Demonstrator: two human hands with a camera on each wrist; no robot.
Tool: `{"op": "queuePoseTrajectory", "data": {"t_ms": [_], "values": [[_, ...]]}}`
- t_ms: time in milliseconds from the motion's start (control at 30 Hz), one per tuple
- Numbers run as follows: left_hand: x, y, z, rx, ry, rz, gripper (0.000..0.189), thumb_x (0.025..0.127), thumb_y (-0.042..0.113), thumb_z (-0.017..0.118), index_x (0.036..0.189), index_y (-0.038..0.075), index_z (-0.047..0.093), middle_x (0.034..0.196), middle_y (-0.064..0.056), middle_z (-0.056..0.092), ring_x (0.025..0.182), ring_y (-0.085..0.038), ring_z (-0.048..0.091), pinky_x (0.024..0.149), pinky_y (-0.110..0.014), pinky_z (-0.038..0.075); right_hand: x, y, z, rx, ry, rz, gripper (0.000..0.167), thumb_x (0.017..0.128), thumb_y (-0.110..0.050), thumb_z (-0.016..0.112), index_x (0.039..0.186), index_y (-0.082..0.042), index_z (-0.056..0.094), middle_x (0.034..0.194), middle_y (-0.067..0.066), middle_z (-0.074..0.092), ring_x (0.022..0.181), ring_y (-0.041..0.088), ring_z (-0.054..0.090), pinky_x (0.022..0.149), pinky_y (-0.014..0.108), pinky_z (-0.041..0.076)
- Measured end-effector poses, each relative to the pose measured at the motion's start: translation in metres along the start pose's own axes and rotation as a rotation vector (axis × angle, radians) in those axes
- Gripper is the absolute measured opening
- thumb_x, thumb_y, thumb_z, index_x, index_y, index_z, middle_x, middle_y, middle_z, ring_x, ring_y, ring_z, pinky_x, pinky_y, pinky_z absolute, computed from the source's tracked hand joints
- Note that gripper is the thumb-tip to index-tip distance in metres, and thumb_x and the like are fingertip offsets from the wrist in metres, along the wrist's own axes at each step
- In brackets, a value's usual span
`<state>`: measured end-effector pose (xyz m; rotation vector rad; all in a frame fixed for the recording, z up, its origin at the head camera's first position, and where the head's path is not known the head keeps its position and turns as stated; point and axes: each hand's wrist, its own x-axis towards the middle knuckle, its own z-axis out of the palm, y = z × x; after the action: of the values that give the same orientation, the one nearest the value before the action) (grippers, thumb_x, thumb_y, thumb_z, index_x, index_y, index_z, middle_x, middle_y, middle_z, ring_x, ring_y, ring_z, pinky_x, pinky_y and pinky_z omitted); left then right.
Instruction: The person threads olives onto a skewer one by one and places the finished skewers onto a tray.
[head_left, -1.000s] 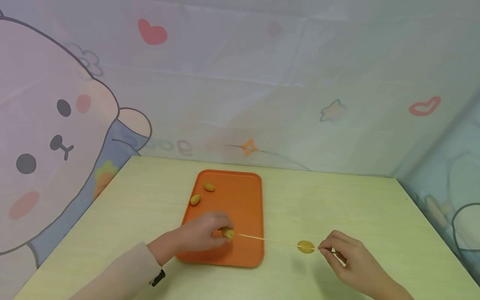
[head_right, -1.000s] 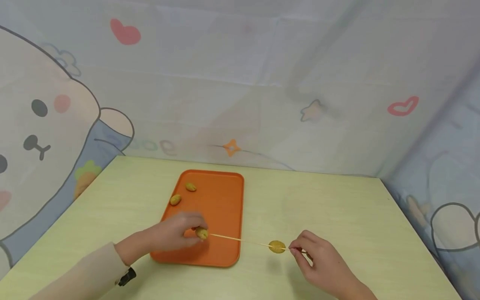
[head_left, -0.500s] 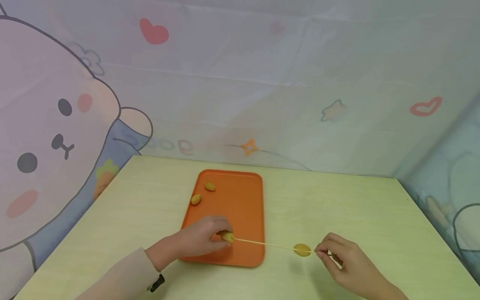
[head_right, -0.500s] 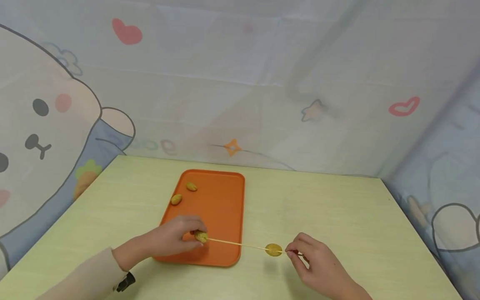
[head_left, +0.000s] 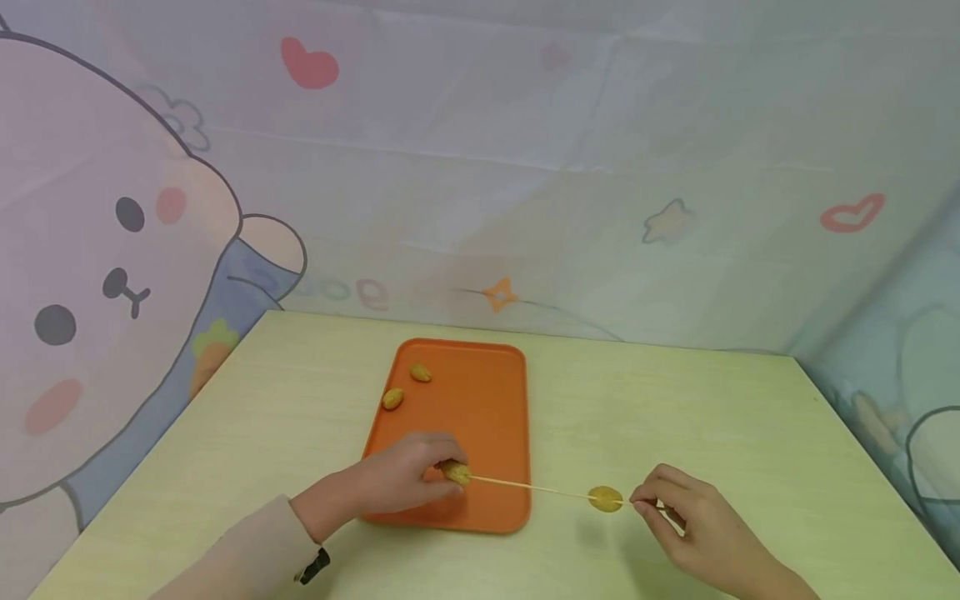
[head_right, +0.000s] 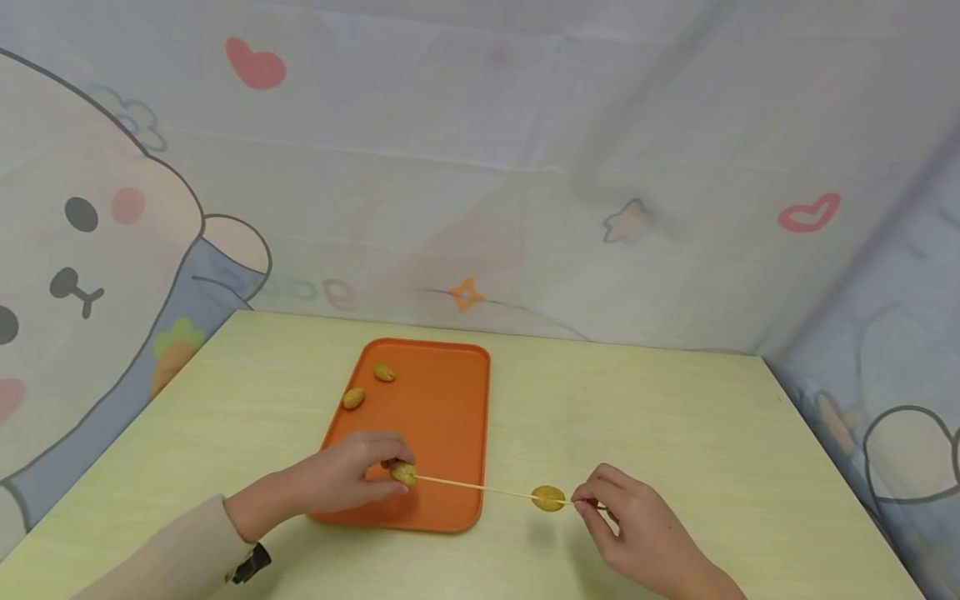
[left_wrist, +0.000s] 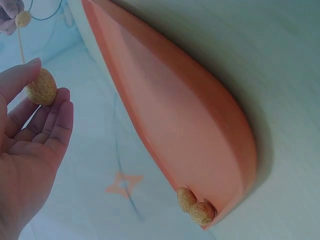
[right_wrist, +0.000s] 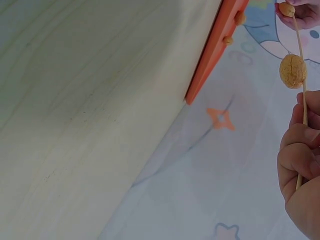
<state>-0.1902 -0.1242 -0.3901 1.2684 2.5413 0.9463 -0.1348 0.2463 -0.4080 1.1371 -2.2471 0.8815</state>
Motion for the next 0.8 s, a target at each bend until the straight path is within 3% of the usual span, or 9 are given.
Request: {"op": "queuePoseTrajectory", "data": {"t_ms": [800], "values": [[0.0031,0.0080,0.0047,0.046,0.051,0.052,0.015,0.089,0.013,0.070,0.102,0.006,0.065,0.091,0.004,0.060,0.079,-0.014,0.057,0.072,-0.024,0.052,0.0015,-0.0015,0.0014,-0.002,-0.011,0.011,0.031,0.079,0.009,0.071,0.089,-0.019,0.064,0.082,-0.010,0.054,0.061,-0.007,0.038,0.051,0.006,0.033]]}}
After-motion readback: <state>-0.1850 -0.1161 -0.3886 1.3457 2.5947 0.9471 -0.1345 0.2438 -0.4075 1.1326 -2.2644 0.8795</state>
